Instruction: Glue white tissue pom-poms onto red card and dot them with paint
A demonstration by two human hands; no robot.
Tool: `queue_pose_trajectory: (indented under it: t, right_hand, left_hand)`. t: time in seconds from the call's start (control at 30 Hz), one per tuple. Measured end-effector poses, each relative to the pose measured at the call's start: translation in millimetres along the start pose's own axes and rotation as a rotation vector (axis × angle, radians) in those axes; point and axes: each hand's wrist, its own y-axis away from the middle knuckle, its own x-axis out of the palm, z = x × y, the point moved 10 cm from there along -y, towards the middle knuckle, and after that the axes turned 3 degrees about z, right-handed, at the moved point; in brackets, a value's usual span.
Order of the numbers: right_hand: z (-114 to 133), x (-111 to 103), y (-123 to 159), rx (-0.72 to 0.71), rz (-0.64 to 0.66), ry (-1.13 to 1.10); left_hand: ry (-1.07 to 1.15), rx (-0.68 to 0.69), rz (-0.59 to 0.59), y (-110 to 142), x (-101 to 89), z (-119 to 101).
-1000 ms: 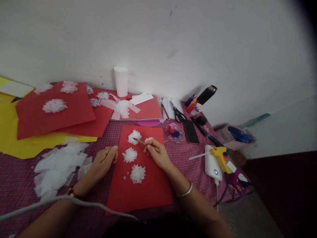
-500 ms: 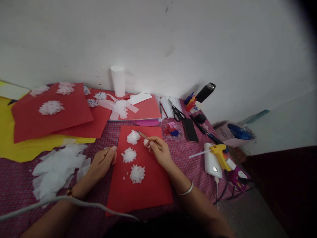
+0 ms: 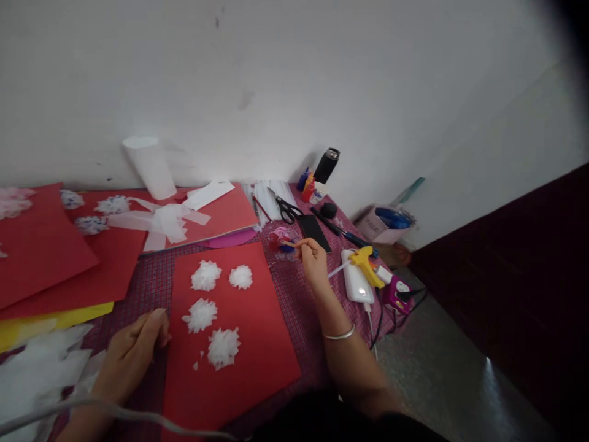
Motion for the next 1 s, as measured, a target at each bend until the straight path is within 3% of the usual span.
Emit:
queue_pose_trajectory:
  t: [0.37, 0.8, 1.0]
  right_hand:
    - [-6, 8, -2, 0.007, 0.086, 0.106]
    - [-21, 21, -4, 0.052, 0.147, 0.054]
    - [-19, 15, -4, 0.068, 0.133, 0.046]
  left_hand:
    - [-0.034, -0.015, -0.009, -2, -3.9, -17]
    - [-0.03, -0.032, -0.011, -4, -4.5, -10]
    - [-0.024, -0.047, 0.061, -4, 1.1, -3]
